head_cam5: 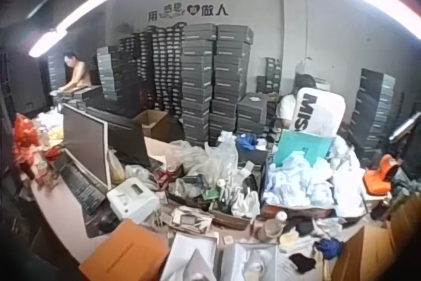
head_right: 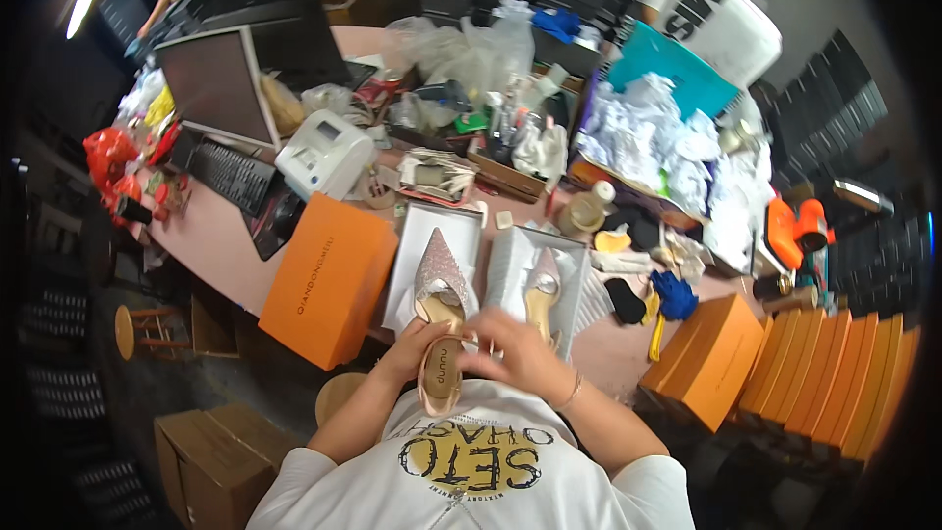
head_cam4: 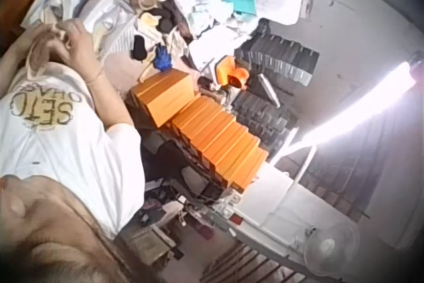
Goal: Packaging a pair of high-heeled shoes into a shoebox, including wrapping them in protective paper and cleaning the soles.
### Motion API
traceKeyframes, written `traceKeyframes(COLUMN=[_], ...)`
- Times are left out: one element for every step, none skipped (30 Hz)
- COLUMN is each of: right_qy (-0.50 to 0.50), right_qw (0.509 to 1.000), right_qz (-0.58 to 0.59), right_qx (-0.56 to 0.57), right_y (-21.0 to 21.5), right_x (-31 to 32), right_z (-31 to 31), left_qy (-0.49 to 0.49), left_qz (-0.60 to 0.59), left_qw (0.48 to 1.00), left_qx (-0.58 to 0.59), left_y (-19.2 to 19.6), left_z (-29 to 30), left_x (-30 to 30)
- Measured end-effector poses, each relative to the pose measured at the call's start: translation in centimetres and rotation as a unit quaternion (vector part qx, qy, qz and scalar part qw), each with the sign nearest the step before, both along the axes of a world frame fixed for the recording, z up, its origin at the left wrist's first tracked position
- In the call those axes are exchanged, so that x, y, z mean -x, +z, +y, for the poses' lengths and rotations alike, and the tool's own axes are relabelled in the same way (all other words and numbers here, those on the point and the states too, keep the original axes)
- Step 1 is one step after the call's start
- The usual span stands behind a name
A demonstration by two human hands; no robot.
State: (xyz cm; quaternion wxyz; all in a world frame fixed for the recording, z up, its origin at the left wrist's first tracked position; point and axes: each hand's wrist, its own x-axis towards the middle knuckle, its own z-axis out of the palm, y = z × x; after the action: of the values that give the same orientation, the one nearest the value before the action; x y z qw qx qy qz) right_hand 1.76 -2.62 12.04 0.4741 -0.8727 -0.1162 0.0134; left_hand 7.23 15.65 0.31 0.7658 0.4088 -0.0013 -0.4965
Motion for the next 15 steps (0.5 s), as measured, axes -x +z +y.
traceKeyframes(right_qy=[-0.082,-0.098,-0.112,-0.119,-0.142,-0.164,-0.182,-0.205,-0.22,-0.235,-0.249,-0.246,-0.242,-0.237,-0.231], right_qw=[0.996,0.989,0.976,0.958,0.954,0.95,0.946,0.951,0.952,0.953,0.954,0.954,0.956,0.957,0.959], right_qz=[-0.012,-0.07,-0.125,-0.179,-0.166,-0.153,-0.14,-0.135,-0.12,-0.102,-0.085,-0.081,-0.075,-0.069,-0.064], right_qx=[0.036,0.086,0.139,0.192,0.205,0.218,0.228,0.189,0.175,0.161,0.146,0.15,0.151,0.152,0.153], right_y=[0.3,-0.4,-2.0,-3.7,-4.7,-5.5,-6.6,-7.6,-8.2,-8.6,-8.9,-9.0,-8.4,-7.4,-6.9], right_x=[0.0,0.0,-0.4,-0.7,-0.5,-0.1,0.1,0.8,1.6,2.6,3.4,3.8,4.1,4.5,4.9], right_z=[-1.2,-2.1,-2.5,-3.0,-3.4,-3.8,-4.3,-4.7,-5.2,-5.5,-5.9,-6.4,-7.0,-7.5,-7.8], left_qy=[-0.006,-0.016,-0.025,-0.028,-0.023,-0.021,-0.014,-0.007,0.002,0.004,-0.017,-0.037,-0.056,-0.056,-0.062], left_qz=[0.017,-0.012,-0.015,-0.019,-0.023,-0.002,0.002,0.007,0.012,-0.009,-0.007,-0.005,-0.003,-0.019,-0.019], left_qw=[1.0,1.0,0.999,0.999,0.998,0.999,1.0,1.0,1.0,1.0,1.0,0.999,0.998,0.998,0.997], left_qx=[0.026,0.021,0.03,0.037,0.045,0.046,0.026,0.005,-0.017,-0.014,-0.021,-0.028,-0.03,-0.036,-0.037], left_y=[1.0,1.5,1.8,1.9,1.9,0.5,0.6,0.9,1.1,0.7,0.5,0.4,0.6,1.0,0.7], left_z=[-0.9,-2.4,-3.7,-4.6,-5.3,-6.0,-6.7,-7.4,-8.2,-8.9,-9.0,-9.2,-9.6,-10.0,-10.2], left_x=[0.7,1.3,1.9,2.5,3.3,4.0,4.4,5.0,5.6,6.4,6.6,6.7,6.7,6.8,7.1])
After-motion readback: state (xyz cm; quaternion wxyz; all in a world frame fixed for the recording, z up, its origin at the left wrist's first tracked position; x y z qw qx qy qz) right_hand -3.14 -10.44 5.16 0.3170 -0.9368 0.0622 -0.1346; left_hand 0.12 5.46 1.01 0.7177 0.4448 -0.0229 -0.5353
